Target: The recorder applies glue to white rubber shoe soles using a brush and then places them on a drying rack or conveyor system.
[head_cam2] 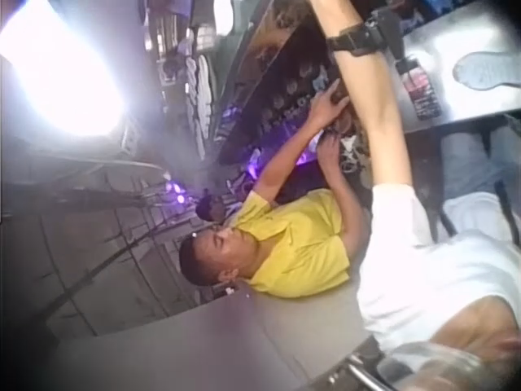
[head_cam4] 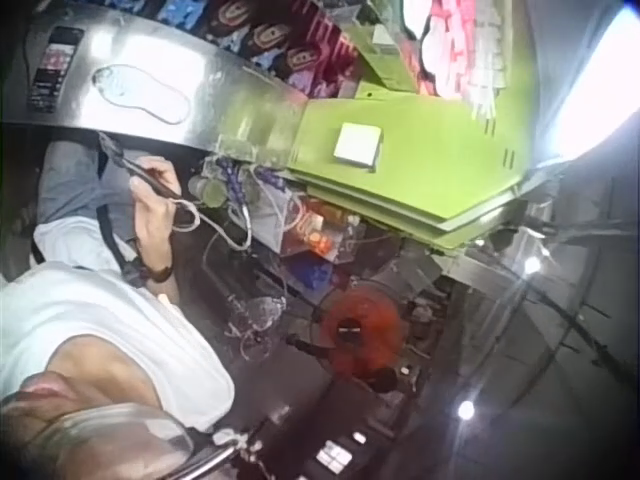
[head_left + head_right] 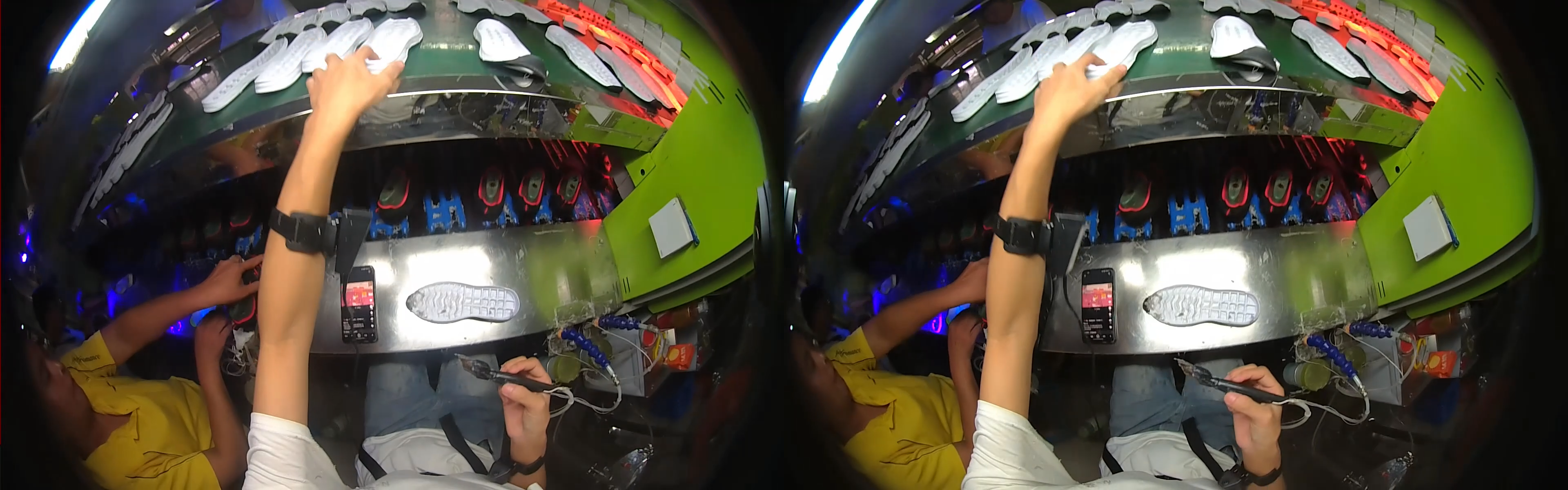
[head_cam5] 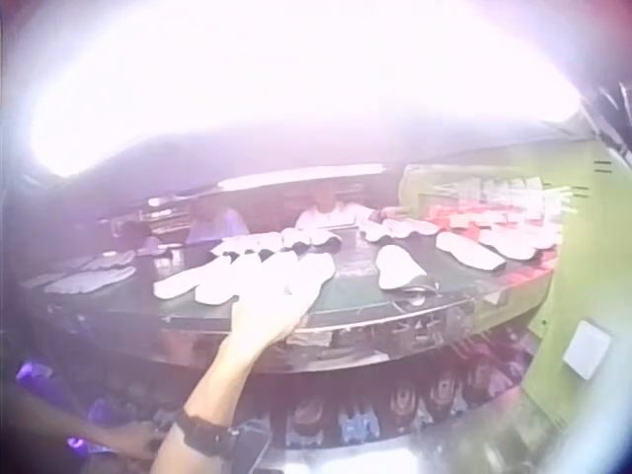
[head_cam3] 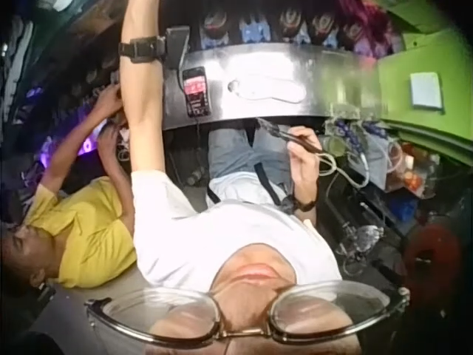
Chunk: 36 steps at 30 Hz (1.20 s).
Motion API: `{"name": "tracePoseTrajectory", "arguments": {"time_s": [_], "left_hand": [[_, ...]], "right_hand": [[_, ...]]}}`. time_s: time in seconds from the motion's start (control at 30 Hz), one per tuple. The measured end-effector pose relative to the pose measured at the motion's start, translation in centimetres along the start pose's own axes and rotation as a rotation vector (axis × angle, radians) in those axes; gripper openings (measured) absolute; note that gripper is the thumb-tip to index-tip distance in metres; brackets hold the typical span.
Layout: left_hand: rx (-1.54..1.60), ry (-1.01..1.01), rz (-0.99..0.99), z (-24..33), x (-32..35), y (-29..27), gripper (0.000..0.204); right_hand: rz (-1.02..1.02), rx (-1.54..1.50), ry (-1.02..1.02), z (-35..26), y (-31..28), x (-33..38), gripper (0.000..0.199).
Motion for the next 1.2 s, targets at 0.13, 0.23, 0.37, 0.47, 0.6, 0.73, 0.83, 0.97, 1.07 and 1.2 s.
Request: {"name": "tracePoseTrajectory", "arguments": {"time_s": [0.13, 0.23, 0.37, 0.47, 0.6, 0.73, 0.83, 0.97, 1.07, 1.2], "left_hand": [[0.190, 0.132, 0.277, -0.7, 0.4, -1.8, 0.061], [0.819, -0.094, 0.391, -2.2, 5.0, -2.7, 0.048], [1.063, -0.256, 0.432, -0.7, 18.2, -1.7, 0.044], [1.205, -0.233, -0.161, 0.7, 27.9, -0.2, 0.075], [2.128, -0.875, -0.895, 2.4, 41.0, 0.5, 0.076], [2.006, -0.935, -0.921, 3.7, 47.9, -1.0, 0.081], [1.876, -0.994, -0.785, 3.1, 50.7, -1.9, 0.083], [1.847, -1.119, -0.743, 3.5, 51.9, -3.0, 0.080], [1.809, -1.054, -0.768, 4.0, 51.4, -2.8, 0.071], [2.083, -1.153, -0.191, 1.3, 52.7, -1.8, 0.061]], "right_hand": [[0.020, -0.061, -0.021, -0.1, 0.5, -0.1, 0.027], [0.017, -0.063, -0.079, -0.1, -0.9, 0.2, 0.028], [0.031, -0.048, -0.120, -0.3, -1.1, 1.0, 0.028], [-0.052, -0.003, -0.103, -0.2, -1.8, 0.7, 0.028], [0.025, 0.039, -0.066, 0.2, -1.9, -0.1, 0.026], [0.045, 0.253, -0.089, 1.1, -1.6, -0.6, 0.025], [-0.125, 0.629, -0.458, -0.3, 1.9, -0.6, 0.029], [-0.180, 0.865, -0.626, -0.7, 6.5, -2.7, 0.030], [-0.369, 0.968, -0.778, 2.3, 7.9, -1.7, 0.027], [-0.624, 0.723, -0.427, 3.5, 7.0, 0.5, 0.027]]}}
Point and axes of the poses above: each hand's wrist, its own x-axis away from the middle knuckle, its own y-axis out of the palm, z = x × y, the point moved 3 cm from there along -x, towards the middle knuckle, and after that the axes turned 8 degrees about y, right-handed, at the moved point
